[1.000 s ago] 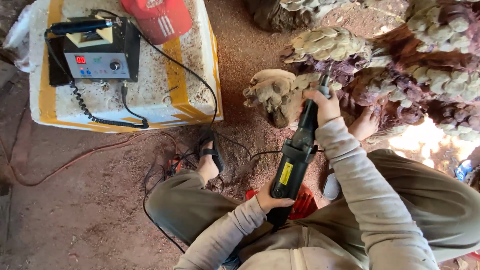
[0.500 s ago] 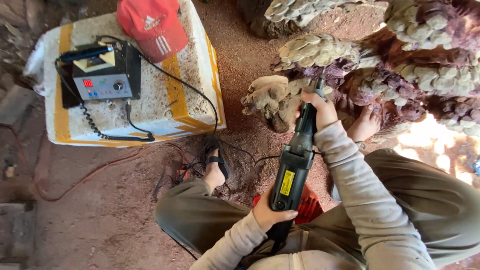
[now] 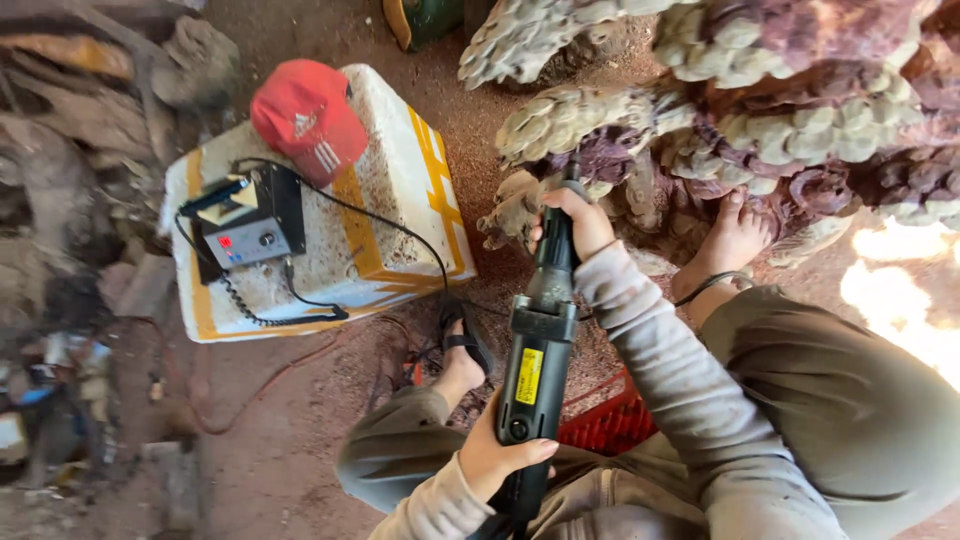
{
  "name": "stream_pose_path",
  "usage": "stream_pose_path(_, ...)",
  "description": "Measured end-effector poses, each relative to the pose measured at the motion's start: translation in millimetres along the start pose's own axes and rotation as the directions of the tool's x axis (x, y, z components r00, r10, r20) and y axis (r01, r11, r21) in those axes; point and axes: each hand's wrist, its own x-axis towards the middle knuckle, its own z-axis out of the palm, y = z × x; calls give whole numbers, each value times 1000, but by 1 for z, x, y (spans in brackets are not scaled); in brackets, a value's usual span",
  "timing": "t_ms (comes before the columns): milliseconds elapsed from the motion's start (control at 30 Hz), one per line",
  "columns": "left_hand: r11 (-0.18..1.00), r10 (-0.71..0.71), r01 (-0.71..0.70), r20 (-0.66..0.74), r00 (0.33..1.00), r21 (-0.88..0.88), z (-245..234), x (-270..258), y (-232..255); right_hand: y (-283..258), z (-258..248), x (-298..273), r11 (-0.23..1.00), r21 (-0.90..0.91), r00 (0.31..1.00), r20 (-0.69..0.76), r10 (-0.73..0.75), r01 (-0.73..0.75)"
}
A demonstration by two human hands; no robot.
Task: A person uses a handheld power grinder to carve and clean the surface of a large, intricate piece of wood or dried fungus.
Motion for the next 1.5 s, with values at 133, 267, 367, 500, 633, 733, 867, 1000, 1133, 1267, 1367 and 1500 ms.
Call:
stream_pose_path(133,987,-89,89,12,996,-135,8,-23,27,-2,4,4,994,86,994,87,61,-69)
stream_pose_path(267,990,-139,138,-60,988,-22,23,-46,69,-9,17,-4,980,170,993,79,88,-101)
stream_pose_path(367,956,-278,292,-220,935,33,35,-64,111,-10,27,-1,941,290,984,97,151,-173)
stream_pose_path(500,886,-407,460,-381,830,56,53,-78,155,-5,31,15,850,440,957,141,252,-288)
stream_pose_path(633,877,-415,479,-431,801,46,76,-87,177,-9,31,14,866,374,940,209,270,-332)
stream_pose_path(733,872,-398,484,-462,793,80,87,-91,188,-12,34,10,794,490,925,300,233,-359)
stream_pose_path(867,765,-221,440,-451,865,470,82,-93,175,-15,34,4,775,530,930,305,205,-345)
stream_pose_path(1000,792,-147,364,-425,893,490,74,-92,155,-19,34,-4,802,496,932,302,200,-332)
stream_pose_path(1133,752,-184,422,-453,872,506,84,-90,160,-21,29,2,780,490,909,342,238,-389)
stream_pose_path(1267,800,-142,337,-388,910,496,83,-85,149,-17,23,10,783,476,901,363,239,-400)
stream_pose_path(1367,864,-98,238,-317,943,443,77,-84,135,-16,22,6,794,452,897,364,251,-406)
stream_pose_path(1500,877,-53,172,-266,962,449,65,-78,115,-14,17,2,829,419,901,379,212,-371)
